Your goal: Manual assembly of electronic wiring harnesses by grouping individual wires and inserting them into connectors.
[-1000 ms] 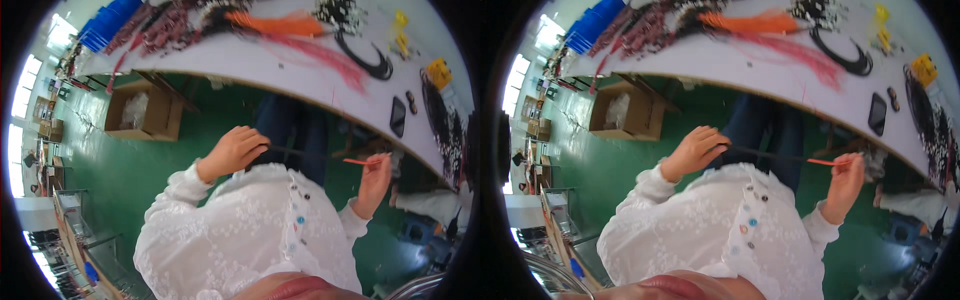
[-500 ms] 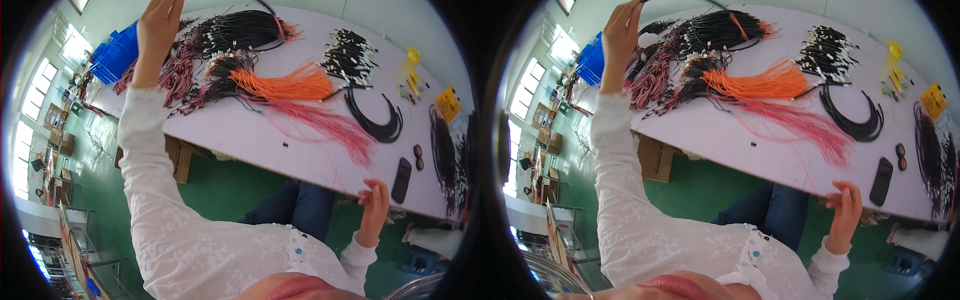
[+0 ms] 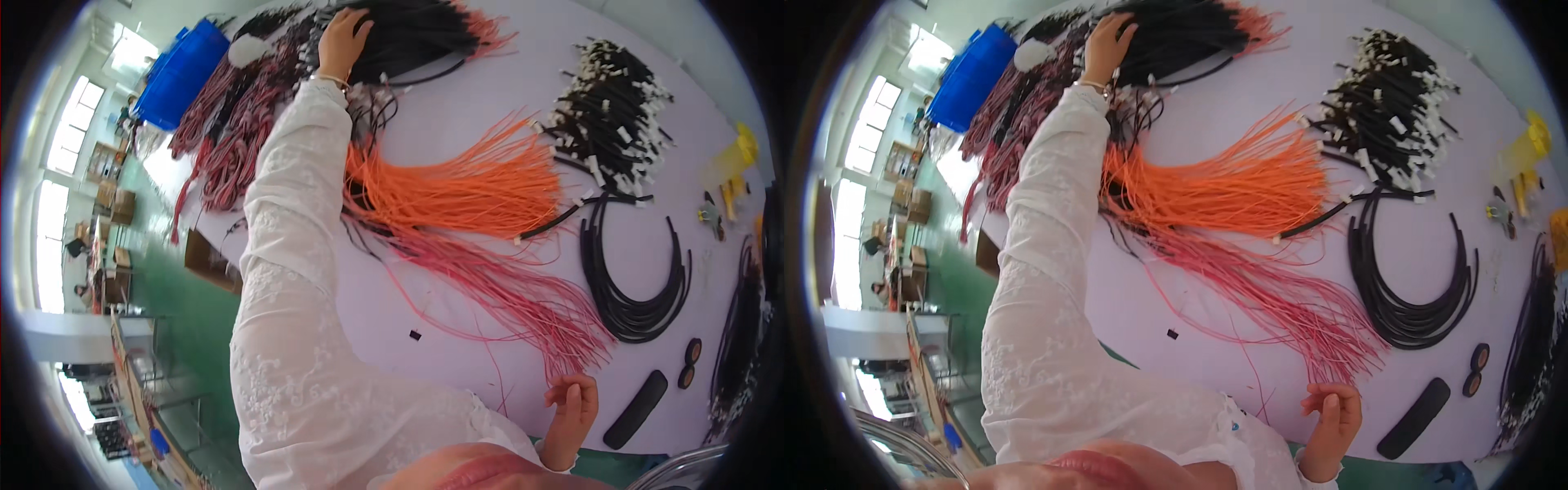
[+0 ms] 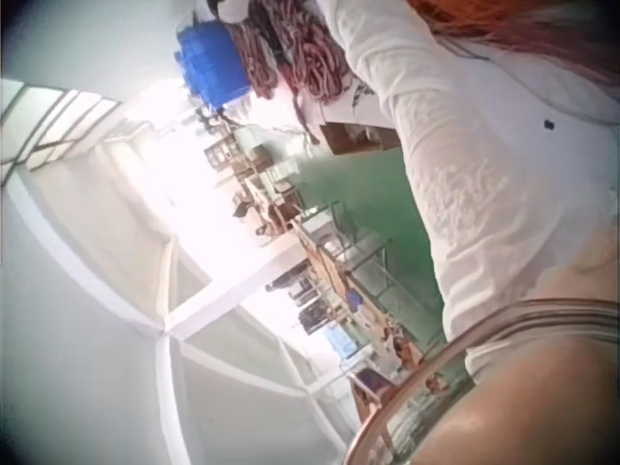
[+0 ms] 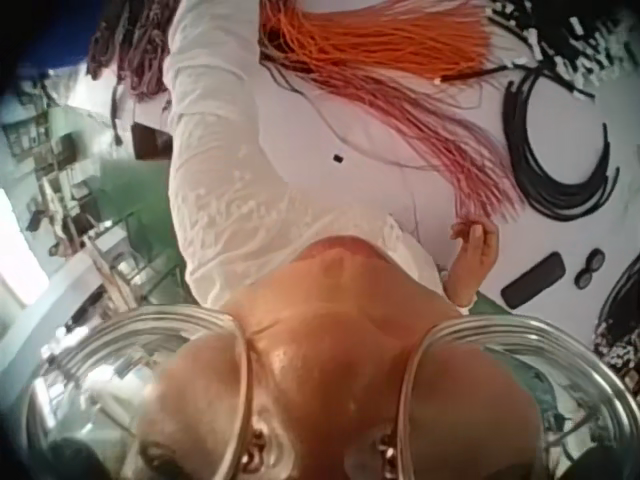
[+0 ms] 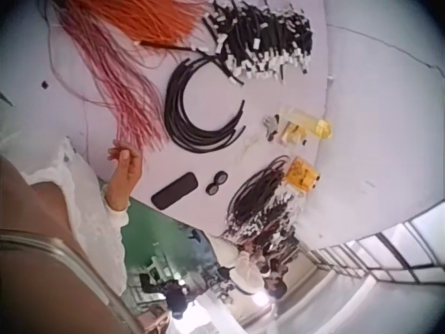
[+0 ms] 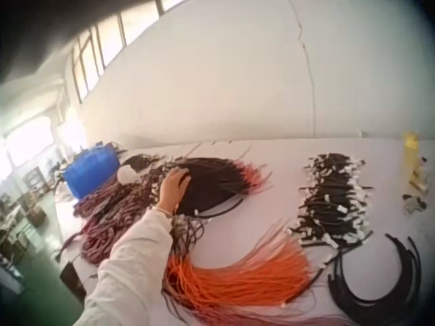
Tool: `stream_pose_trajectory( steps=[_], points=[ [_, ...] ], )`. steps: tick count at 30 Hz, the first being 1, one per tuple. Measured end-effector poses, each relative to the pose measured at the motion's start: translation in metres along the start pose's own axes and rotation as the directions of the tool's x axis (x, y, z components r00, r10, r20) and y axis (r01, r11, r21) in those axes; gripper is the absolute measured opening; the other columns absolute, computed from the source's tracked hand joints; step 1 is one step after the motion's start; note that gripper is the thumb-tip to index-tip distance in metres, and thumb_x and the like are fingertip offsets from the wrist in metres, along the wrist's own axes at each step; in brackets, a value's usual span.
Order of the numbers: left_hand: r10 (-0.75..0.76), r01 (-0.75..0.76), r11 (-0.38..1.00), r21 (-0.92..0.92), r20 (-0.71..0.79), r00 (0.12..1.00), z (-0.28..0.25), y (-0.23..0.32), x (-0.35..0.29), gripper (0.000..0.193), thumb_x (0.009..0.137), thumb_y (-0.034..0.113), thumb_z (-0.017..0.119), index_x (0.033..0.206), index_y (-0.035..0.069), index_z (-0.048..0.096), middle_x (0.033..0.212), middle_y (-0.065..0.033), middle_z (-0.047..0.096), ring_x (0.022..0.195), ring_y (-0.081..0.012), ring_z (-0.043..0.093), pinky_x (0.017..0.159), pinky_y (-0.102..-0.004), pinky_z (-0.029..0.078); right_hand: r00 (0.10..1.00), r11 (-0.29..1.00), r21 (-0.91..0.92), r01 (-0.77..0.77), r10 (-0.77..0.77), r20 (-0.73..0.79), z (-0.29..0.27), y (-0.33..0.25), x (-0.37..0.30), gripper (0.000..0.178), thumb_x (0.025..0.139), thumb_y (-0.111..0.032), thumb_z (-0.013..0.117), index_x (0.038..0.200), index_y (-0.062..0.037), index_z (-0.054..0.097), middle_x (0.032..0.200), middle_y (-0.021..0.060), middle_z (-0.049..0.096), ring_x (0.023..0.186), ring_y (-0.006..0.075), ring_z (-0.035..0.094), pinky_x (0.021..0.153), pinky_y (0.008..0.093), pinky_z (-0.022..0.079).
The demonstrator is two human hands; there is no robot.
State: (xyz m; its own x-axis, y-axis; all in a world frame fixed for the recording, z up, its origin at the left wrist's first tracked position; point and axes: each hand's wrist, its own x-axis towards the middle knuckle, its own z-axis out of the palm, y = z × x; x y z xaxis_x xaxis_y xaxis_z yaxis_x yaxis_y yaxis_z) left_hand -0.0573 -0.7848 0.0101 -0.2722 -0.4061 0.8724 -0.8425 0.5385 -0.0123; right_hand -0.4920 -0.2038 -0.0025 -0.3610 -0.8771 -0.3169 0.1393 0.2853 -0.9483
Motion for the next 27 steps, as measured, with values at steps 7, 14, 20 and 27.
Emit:
stream_pose_trajectory(
  steps=[7,14,20,27],
  points=[
    [0.065,0.026,0.991,-0.132,0.641,0.764,-0.145,0.077,-0.069,0.034,0.094,0.006,0.059,0.125,0.016,0.067,0.118,-0.0092,0.07,0.102,-0.0319,0.069,0.085,-0.0402,0.056,0.989,0.999,-0.034,-0.018,0.023,0.145,-0.006,-0.008,0.001,0.02,0.106,-0.021,0.05,0.105,-0.0027,0.059,0.095,0.008,0.066,0.074,0.0123,0.056,0.07,0.0264,0.045],
    [0.087,-0.059,0.996,-0.063,0.713,0.696,-0.183,0.146,-0.101,0.047,0.087,-0.003,0.056,0.127,0.018,0.064,0.132,0.0005,0.063,0.098,-0.0311,0.069,0.078,-0.0427,0.056,0.956,0.992,0.063,0.107,-0.12,0.268,-0.002,-0.01,-0.022,0.017,0.104,-0.015,0.052,0.104,-0.0002,0.061,0.097,0.0105,0.069,0.078,0.0131,0.058,0.073,0.0281,0.048],
    [0.28,-0.329,0.933,-0.144,0.865,0.416,-0.15,0.12,-0.066,0.033,0.088,0.009,0.061,0.119,0.02,0.069,0.116,-0.0001,0.07,0.102,-0.0258,0.07,0.082,-0.0378,0.056,0.982,0.982,0.062,0.18,-0.183,0.048,-0.005,0.0,-0.078,0.02,0.107,-0.017,0.049,0.103,-0.0015,0.061,0.095,0.0068,0.068,0.076,0.0116,0.057,0.071,0.0251,0.045],
    [0.462,-0.524,0.844,0.11,0.344,0.817,-0.302,0.189,-0.057,0.025,0.087,0.009,0.061,0.111,0.012,0.067,0.117,-0.0003,0.069,0.103,-0.02,0.069,0.09,-0.0373,0.054,0.934,1.0,0.0,0.028,-0.027,0.357,0.036,0.024,-0.098,0.024,0.108,-0.019,0.048,0.11,0.0004,0.063,0.107,0.01,0.071,0.082,0.0124,0.061,0.077,0.0267,0.05]
  ],
)
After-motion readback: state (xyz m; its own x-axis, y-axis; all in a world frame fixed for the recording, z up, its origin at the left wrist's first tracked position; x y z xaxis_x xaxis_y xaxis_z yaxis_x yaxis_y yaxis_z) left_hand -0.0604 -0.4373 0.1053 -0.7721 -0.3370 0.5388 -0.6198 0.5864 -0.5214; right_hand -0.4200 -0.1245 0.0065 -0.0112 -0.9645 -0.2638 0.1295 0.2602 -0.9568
